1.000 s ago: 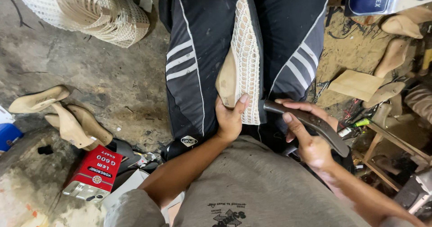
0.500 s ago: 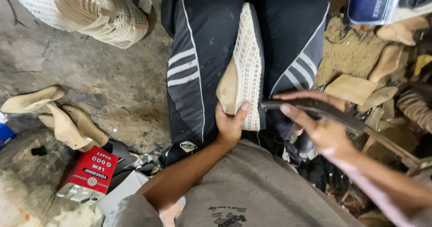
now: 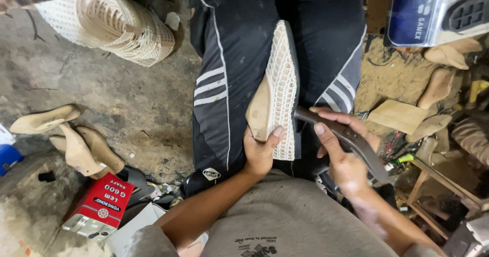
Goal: The person aligns a black rubber sole onto a woven sandal upper and presses the edges by hand. They then use a curved metal tool to press and secure the sole along the perimeter, repeating the process on a second sandal.
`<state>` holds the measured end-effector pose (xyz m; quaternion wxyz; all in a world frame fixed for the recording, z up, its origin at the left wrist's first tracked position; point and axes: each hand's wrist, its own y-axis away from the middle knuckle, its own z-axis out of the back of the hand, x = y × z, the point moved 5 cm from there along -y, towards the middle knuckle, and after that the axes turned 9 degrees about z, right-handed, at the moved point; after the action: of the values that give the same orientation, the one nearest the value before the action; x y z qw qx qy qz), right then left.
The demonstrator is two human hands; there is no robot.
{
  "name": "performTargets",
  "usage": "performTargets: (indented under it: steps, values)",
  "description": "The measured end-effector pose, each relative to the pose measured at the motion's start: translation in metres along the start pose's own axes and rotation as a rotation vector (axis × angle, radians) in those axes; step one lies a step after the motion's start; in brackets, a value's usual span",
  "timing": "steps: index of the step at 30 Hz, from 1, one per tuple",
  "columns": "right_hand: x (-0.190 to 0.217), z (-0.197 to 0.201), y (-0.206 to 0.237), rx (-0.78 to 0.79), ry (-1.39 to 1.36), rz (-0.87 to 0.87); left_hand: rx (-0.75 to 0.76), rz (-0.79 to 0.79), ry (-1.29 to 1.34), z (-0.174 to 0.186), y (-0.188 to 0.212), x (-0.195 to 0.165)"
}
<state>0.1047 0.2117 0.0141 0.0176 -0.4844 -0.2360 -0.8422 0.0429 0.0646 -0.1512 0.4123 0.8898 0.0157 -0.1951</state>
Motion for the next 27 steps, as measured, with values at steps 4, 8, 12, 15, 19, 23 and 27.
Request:
performTargets:
  steps: [4,8,12,15,19,23,27]
  values:
    - [0.031,0.007,-0.025,0.233,0.288,0.238,0.012,-0.066,-0.072,-0.009,0.002,-0.013]
    - [0.009,0.020,-0.027,0.266,0.129,0.045,0.144,-0.016,0.014,-0.030,0.012,-0.032]
    - [-0.030,0.018,0.012,0.159,-0.449,-0.066,0.133,0.014,-0.013,-0.034,0.053,-0.047]
    - [-0.050,0.003,0.044,0.049,-0.737,-0.176,0.036,0.030,-0.022,-0.026,0.073,-0.051]
    - [-0.036,-0.004,0.045,-0.083,-0.665,-0.099,0.018,0.013,-0.024,-0.022,0.062,-0.052]
    - [0.006,0.004,0.020,0.166,-0.010,0.189,0.052,0.052,-0.004,-0.020,0.053,-0.053]
    - [0.009,0.001,0.003,0.099,-0.156,0.047,0.026,0.058,-0.058,-0.018,0.049,-0.054]
